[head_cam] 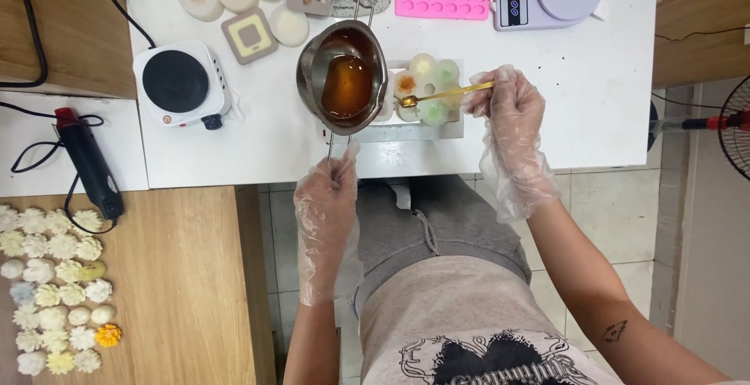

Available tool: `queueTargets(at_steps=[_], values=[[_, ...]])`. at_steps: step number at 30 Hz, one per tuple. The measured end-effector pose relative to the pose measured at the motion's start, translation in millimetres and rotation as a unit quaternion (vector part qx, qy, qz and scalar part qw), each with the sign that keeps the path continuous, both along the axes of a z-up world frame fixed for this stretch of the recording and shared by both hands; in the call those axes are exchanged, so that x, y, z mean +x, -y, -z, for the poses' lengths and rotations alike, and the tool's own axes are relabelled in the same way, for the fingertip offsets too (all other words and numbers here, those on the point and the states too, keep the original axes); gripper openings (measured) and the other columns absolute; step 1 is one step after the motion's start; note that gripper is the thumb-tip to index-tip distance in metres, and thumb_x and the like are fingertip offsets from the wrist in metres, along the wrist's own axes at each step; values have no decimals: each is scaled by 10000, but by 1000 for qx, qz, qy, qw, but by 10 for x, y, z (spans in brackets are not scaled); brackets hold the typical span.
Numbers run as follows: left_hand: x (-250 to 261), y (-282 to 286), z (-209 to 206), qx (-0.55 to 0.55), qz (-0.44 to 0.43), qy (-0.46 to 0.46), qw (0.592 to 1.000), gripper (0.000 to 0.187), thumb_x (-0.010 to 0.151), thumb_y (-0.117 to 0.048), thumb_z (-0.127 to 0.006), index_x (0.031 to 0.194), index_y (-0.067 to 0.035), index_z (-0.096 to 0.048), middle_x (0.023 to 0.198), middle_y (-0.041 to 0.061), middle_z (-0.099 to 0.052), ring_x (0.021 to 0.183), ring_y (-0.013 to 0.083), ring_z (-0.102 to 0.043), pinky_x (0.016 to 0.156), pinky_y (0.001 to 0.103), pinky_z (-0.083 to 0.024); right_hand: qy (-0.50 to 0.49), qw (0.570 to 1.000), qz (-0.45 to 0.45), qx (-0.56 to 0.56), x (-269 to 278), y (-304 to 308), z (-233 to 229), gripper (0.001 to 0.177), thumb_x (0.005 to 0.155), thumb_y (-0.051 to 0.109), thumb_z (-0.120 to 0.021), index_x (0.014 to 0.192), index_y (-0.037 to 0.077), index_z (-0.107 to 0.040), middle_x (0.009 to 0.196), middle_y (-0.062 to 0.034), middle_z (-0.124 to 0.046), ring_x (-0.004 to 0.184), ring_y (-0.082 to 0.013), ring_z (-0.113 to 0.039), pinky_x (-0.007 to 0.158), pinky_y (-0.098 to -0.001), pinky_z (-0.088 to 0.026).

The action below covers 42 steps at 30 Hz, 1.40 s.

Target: Using a heat gun to melt wax and then pouring it into silicone molds using a spoon.

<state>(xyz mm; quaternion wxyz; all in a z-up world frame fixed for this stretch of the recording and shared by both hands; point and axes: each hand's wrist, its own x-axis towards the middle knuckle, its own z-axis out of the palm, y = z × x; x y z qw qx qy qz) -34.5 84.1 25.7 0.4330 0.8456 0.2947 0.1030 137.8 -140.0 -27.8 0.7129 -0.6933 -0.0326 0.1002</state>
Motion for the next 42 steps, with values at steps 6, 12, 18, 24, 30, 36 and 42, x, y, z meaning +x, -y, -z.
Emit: queueTargets(at_steps=[6, 12, 18, 24, 30, 36, 42], values=[[-11, 42, 107, -2, -10, 23, 1000, 333, 982, -207, -707, 753, 28, -648, 606, 120, -597, 527, 150, -566, 526, 347, -483, 9, 999, -8, -37, -41, 131, 90, 375, 1144, 345, -497, 1030, 24, -654, 792, -51, -684, 704, -89, -643, 677, -244, -563], [46, 159, 24, -22, -33, -5, 999, 341, 980, -217, -728, 752, 24, -648, 573, 112, -560, 503, 141, -510, 502, 325, -460, 104, 989, -58, -88, -181, 98, -73, 289, 1175, 275, -484, 1082, 38, -619, 869, -60, -684, 756, -88, -617, 700, -246, -555], [25, 246, 8, -11, -22, -5, 1000, 274, 982, -189, -706, 816, 23, -657, 635, 103, -587, 533, 141, -518, 503, 330, -457, 392, 869, -190, -235, -161, 170, -251, 292, 1207, 169, -459, 938, 56, -484, 936, -77, -728, 764, -117, -643, 717, -284, -548], [67, 366, -19, -12, -42, -24, 999, 287, 986, -197, -721, 808, 23, -674, 609, 125, -595, 515, 170, -544, 507, 342, -469, 170, 983, -52, -37, 4, 109, -137, 286, 1172, 270, -486, 996, 69, -587, 954, -68, -723, 778, -104, -700, 646, -250, -585], [99, 475, -40, -32, -37, -22, 999, 205, 967, -170, -696, 887, 18, -698, 669, 128, -664, 549, 162, -642, 517, 342, -498, 93, 993, -73, 26, 181, -38, -158, 342, 1175, 347, -518, 1126, 25, -622, 877, -58, -677, 780, -105, -652, 730, -253, -561], [172, 609, -99, -5, -57, -13, 998, 243, 973, -199, -718, 862, 15, -691, 674, 158, -661, 530, 207, -641, 533, 353, -510, 158, 983, -96, -6, 181, -284, -286, 333, 1198, 302, -466, 1118, 8, -602, 957, -63, -683, 828, -84, -627, 770, -248, -545], [206, 665, -72, -8, -54, -18, 998, 226, 977, -199, -697, 871, 1, -693, 681, 145, -677, 558, 191, -671, 522, 350, -514, 123, 986, -113, -9, 261, -312, -242, 322, 1190, 271, -457, 1097, 6, -615, 930, -56, -676, 803, -82, -616, 755, -243, -535]])
